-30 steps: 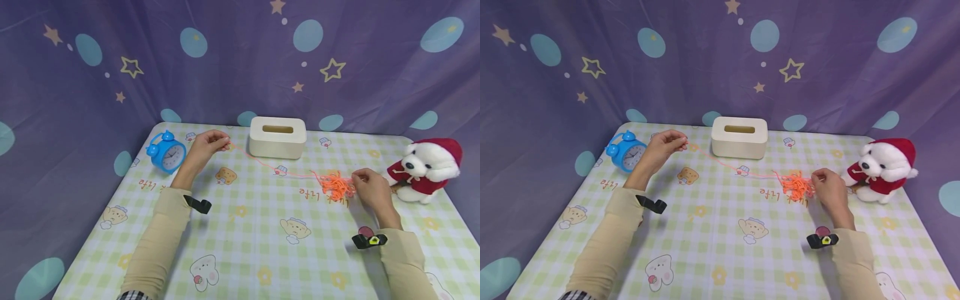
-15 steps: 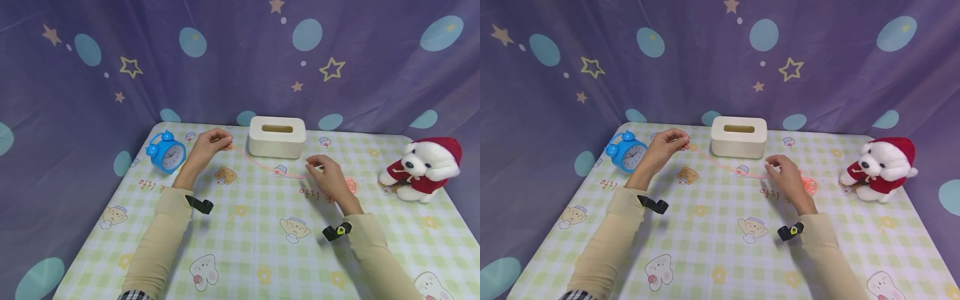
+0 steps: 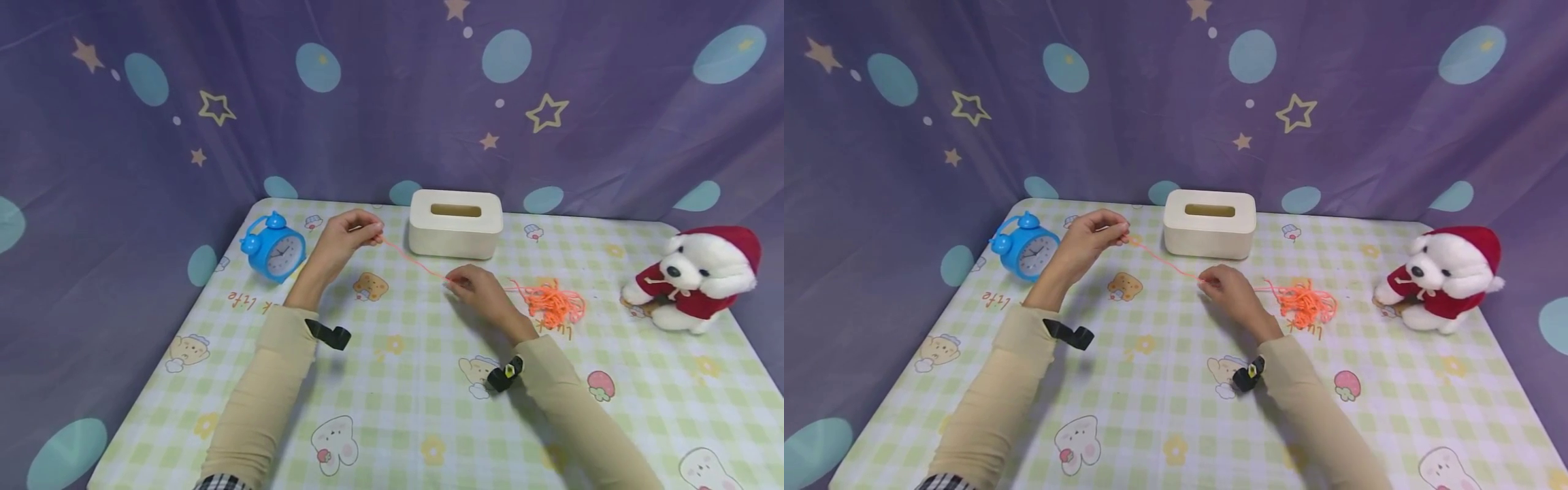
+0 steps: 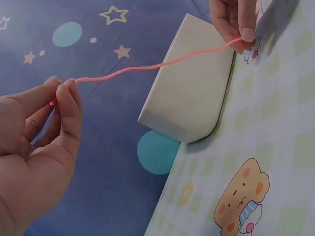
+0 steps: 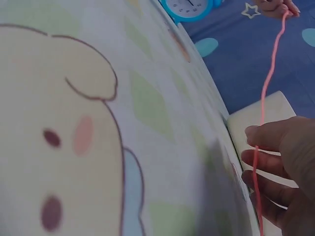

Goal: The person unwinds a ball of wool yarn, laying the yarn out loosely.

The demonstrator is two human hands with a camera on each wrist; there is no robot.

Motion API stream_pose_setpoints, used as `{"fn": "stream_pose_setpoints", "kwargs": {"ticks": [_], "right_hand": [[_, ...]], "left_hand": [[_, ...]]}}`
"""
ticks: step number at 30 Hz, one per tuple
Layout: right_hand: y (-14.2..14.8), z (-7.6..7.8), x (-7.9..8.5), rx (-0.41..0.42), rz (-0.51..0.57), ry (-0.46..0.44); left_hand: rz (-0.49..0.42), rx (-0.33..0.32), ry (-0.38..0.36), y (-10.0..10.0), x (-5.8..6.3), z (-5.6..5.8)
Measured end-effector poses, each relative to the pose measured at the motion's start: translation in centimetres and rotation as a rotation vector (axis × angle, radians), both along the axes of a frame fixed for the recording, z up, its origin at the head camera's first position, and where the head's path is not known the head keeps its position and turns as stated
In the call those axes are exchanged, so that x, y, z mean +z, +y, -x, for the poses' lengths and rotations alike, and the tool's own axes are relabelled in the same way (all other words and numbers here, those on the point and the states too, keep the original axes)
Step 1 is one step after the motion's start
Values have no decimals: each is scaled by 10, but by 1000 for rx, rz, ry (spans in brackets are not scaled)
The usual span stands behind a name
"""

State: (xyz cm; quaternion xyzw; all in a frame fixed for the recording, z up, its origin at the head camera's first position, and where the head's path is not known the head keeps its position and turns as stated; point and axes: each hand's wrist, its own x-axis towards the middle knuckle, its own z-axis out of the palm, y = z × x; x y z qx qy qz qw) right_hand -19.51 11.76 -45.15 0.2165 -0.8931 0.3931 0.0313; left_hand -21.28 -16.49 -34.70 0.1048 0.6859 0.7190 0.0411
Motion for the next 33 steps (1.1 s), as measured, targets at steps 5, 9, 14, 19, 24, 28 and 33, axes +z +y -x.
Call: {"fn": "stream_pose_setpoints", "kwargs": {"ticks": [5, 9, 14, 19, 24, 28, 33], "right_hand": [[-3, 0, 0, -14, -10, 4], [2, -5, 8, -77, 0, -24], [18, -11, 21, -150, 41, -33], [35, -16, 30, -218, 91, 48], [48, -20, 35, -278, 105, 59], [57, -22, 37, -296, 100, 54], [64, -25, 39, -311, 95, 51]], "left_hand": [[0, 5, 4, 0, 0, 0], [18, 22, 1, -2, 0, -1], [22, 54, -3, -4, -2, 0], [12, 90, -17, -5, -5, 1], [26, 96, -38, -6, -8, 3], [72, 93, -51, -5, -10, 4], [123, 77, -79, -5, -10, 3]]}}
